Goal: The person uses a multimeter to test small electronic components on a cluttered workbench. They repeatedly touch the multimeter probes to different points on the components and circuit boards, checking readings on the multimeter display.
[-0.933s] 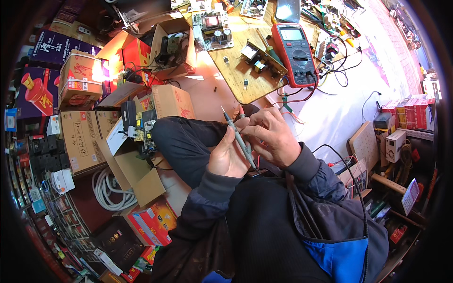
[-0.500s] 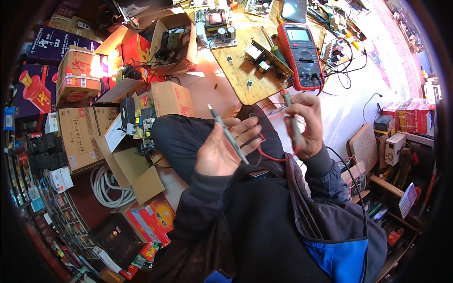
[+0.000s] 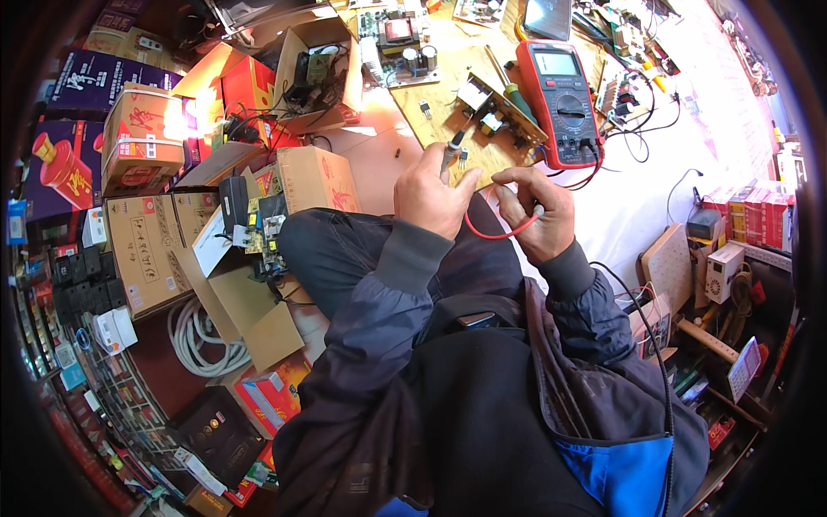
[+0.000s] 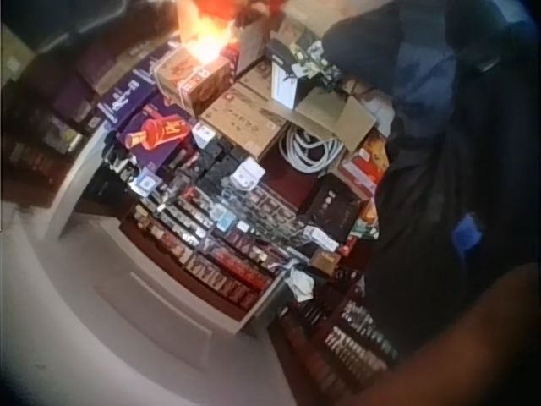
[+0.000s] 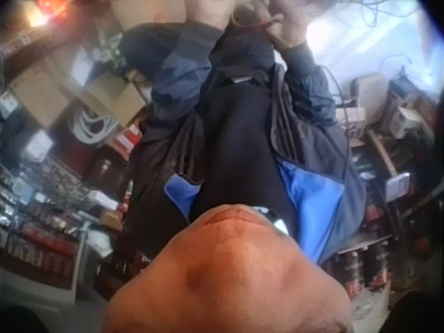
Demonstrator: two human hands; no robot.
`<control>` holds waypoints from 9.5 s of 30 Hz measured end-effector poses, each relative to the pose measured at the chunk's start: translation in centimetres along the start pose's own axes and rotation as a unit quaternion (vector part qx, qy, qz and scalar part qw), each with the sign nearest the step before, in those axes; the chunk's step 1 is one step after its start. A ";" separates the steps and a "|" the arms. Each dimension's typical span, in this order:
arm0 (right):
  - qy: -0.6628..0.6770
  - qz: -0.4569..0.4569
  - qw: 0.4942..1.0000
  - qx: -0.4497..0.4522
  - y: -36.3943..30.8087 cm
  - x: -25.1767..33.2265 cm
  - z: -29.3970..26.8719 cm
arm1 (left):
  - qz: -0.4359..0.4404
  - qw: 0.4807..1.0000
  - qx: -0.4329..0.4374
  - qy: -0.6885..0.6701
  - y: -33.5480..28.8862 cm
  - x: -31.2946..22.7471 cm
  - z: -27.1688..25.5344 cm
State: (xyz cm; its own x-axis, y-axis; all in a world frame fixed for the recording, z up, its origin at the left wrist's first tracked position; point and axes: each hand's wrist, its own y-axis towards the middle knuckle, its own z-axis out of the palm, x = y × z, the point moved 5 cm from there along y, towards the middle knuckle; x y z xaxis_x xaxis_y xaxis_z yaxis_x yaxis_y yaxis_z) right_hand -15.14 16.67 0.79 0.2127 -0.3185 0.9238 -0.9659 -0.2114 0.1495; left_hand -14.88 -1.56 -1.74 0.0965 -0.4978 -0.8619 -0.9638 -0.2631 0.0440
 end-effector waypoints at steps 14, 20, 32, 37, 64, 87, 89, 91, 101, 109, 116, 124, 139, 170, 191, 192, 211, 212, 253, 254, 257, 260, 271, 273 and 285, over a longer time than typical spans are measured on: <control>0.029 0.015 0.999 0.002 -1.6 -1.2 -1.0 | -0.035 0.999 -0.034 0.000 0.2 0.8 0.5; -0.023 0.007 1.000 0.016 0.1 -2.3 0.6 | -0.060 0.997 -0.020 -0.039 0.0 1.1 0.4; -0.017 0.009 1.000 -0.004 -0.7 -3.6 0.6 | -0.030 0.995 0.009 0.098 0.8 -0.4 0.5; -0.005 0.019 1.000 -0.008 -0.8 -3.4 0.4 | -0.105 0.994 0.001 -0.031 0.4 1.2 0.2; 0.159 0.121 0.974 0.107 -0.2 -2.2 3.2 | -0.303 0.833 0.159 -0.434 0.4 2.4 -0.1; 0.188 0.094 0.977 0.023 -1.2 -2.1 1.5 | -0.310 0.628 0.266 -0.662 0.2 3.7 0.2; 0.199 0.108 0.974 0.005 -1.5 -2.3 1.2 | -0.303 0.586 0.278 -0.698 0.1 4.0 0.1; 0.228 0.117 0.967 0.005 -1.6 -2.4 1.1 | -0.300 0.576 0.279 -0.707 0.1 4.3 0.1; 0.169 0.016 0.985 -0.033 -1.4 -1.9 0.0 | -0.316 0.716 0.229 -0.579 0.5 3.9 -0.3; 0.160 0.020 0.986 -0.043 -1.8 -2.4 -1.0 | -0.169 0.972 0.013 -0.165 0.7 1.8 0.6; 0.002 -0.136 0.990 -0.032 -1.5 -0.5 -3.4 | -0.175 0.943 0.035 -0.280 -0.7 2.1 -2.2; 0.040 -0.058 0.997 -0.021 -2.5 -0.4 -6.5 | -0.086 0.982 -0.013 -0.168 -3.6 0.1 -7.8; 0.244 0.073 0.966 -0.041 -1.9 -2.2 -1.1 | -0.122 0.833 0.052 -0.537 -4.0 3.6 -3.9; 0.236 0.133 0.962 -0.013 -1.0 -3.8 0.3 | -0.200 0.867 0.195 -0.413 -5.9 1.9 -4.3; 0.243 0.133 0.961 -0.017 -0.3 -4.6 0.5 | -0.226 0.863 0.223 -0.393 -4.2 1.2 -3.6; 0.243 0.133 0.961 -0.017 -0.4 -4.6 0.5 | -0.228 0.862 0.225 -0.392 -4.0 1.1 -3.5; 0.230 0.142 0.963 -0.009 -0.4 -4.5 0.4 | -0.254 0.867 0.224 -0.367 -3.3 1.3 -3.0; 0.238 0.143 0.960 -0.008 -0.4 -4.4 0.4 | -0.253 0.867 0.223 -0.366 -3.3 1.3 -3.0; 0.178 0.046 0.983 -0.016 6.0 -1.3 4.1 | -0.210 0.877 0.162 -0.401 1.9 3.3 -5.6; 0.174 0.046 0.984 -0.017 6.0 -1.3 4.1 | -0.210 0.874 0.159 -0.407 2.0 3.4 -5.7; 0.124 0.017 0.992 -0.020 6.2 -1.0 4.0 | -0.208 0.871 0.164 -0.414 2.1 3.4 -5.6; 0.102 0.006 0.995 -0.023 6.2 -0.9 4.0 | -0.212 0.877 0.174 -0.395 2.2 3.4 -5.5; 0.060 -0.019 0.998 -0.024 6.3 -0.7 4.0 | -0.213 0.878 0.172 -0.393 2.2 3.1 -5.6; 0.052 -0.021 0.998 -0.025 6.3 -0.7 4.1 | -0.212 0.879 0.174 -0.390 2.2 3.0 -5.5; 0.077 0.032 0.996 -0.002 6.1 -0.8 4.1 | -0.206 0.883 0.174 -0.383 3.3 3.4 -4.9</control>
State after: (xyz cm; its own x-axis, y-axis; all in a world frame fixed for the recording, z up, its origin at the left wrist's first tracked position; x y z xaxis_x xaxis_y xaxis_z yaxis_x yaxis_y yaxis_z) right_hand -20.56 11.85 -0.45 0.1258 -0.1850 0.9746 -0.9774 -0.1914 0.0898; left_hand -16.51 -8.11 -2.04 0.3891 0.3217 -0.8632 -0.9170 0.0456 -0.3964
